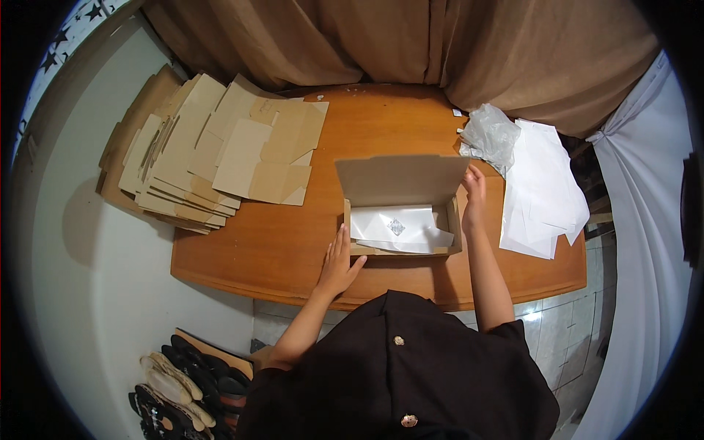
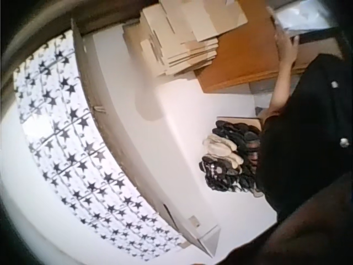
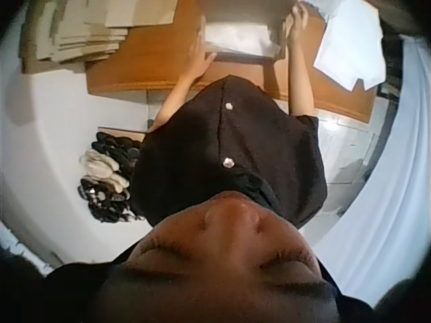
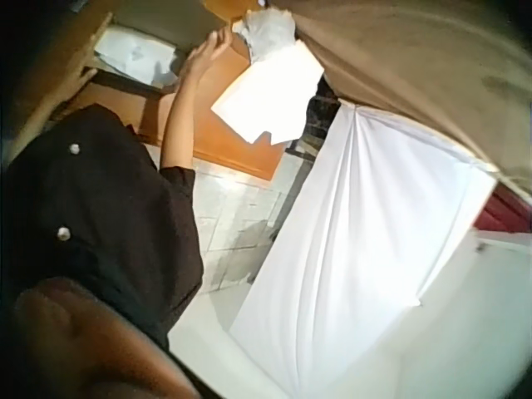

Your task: Folding cardboard into boxes and placing paper lining inside them.

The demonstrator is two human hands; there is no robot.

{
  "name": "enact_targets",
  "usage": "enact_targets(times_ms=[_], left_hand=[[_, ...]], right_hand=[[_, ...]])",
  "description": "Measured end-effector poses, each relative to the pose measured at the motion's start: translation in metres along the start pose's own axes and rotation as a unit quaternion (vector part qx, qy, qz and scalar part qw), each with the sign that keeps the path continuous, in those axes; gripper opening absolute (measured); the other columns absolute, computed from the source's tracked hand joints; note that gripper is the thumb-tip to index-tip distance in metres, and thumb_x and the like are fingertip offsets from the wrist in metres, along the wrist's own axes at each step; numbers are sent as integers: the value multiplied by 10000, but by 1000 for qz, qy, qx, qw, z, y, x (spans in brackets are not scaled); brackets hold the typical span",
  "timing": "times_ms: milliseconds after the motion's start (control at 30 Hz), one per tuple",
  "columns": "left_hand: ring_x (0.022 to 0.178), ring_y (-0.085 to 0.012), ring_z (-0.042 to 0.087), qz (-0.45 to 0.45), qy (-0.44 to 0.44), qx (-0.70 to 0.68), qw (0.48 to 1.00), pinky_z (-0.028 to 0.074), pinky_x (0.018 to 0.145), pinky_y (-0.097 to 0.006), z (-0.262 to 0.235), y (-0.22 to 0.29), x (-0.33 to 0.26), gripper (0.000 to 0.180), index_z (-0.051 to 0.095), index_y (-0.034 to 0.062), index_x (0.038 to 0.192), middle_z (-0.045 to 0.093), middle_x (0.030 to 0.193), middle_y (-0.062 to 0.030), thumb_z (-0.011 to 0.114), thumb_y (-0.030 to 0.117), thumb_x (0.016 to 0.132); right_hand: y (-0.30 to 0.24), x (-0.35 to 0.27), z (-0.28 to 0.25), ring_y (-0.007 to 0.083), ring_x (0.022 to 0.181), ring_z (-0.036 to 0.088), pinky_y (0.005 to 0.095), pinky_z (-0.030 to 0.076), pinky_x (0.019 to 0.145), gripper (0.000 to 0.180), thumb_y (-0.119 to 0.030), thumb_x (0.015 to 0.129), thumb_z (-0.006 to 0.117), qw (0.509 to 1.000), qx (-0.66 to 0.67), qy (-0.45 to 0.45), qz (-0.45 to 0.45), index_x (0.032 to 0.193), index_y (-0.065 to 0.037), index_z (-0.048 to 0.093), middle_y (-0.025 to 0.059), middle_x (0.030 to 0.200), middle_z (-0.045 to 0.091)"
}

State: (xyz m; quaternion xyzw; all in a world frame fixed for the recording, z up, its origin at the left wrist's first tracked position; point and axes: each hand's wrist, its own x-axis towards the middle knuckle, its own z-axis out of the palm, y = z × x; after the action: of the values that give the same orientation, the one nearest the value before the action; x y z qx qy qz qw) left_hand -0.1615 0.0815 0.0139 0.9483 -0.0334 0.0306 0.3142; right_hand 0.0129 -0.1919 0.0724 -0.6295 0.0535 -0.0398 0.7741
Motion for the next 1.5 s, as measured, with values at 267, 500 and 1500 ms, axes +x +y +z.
enact_targets(times_ms=[267,500,1500], left_hand=[[1349,-323,198,-55,48,-228,971,161,1085,-377,18,-6,-3,799,-108,29,1425,149,1471,-227,424,378,942],[1300,-283,312,-58,98,-369,923,231,1062,-356,22,4,2,848,-85,50,1436,256,1446,-188,492,392,918],[1150,-367,463,-62,226,-85,968,421,920,-427,28,20,25,734,432,33,1140,420,1274,-204,803,402,625]], right_hand=[[36,-81,-21,287,1261,344,396,271,1051,787,-292,664,784,985,-133,-25,-110,1270,-24,360,175,1330,363],[49,-107,-35,304,1312,295,405,267,1062,834,-250,598,843,969,-211,-34,-123,1263,-56,377,198,1430,268],[70,-111,-44,355,1138,492,390,430,914,603,-260,580,852,894,-365,39,-257,1049,-6,570,271,1266,446]])
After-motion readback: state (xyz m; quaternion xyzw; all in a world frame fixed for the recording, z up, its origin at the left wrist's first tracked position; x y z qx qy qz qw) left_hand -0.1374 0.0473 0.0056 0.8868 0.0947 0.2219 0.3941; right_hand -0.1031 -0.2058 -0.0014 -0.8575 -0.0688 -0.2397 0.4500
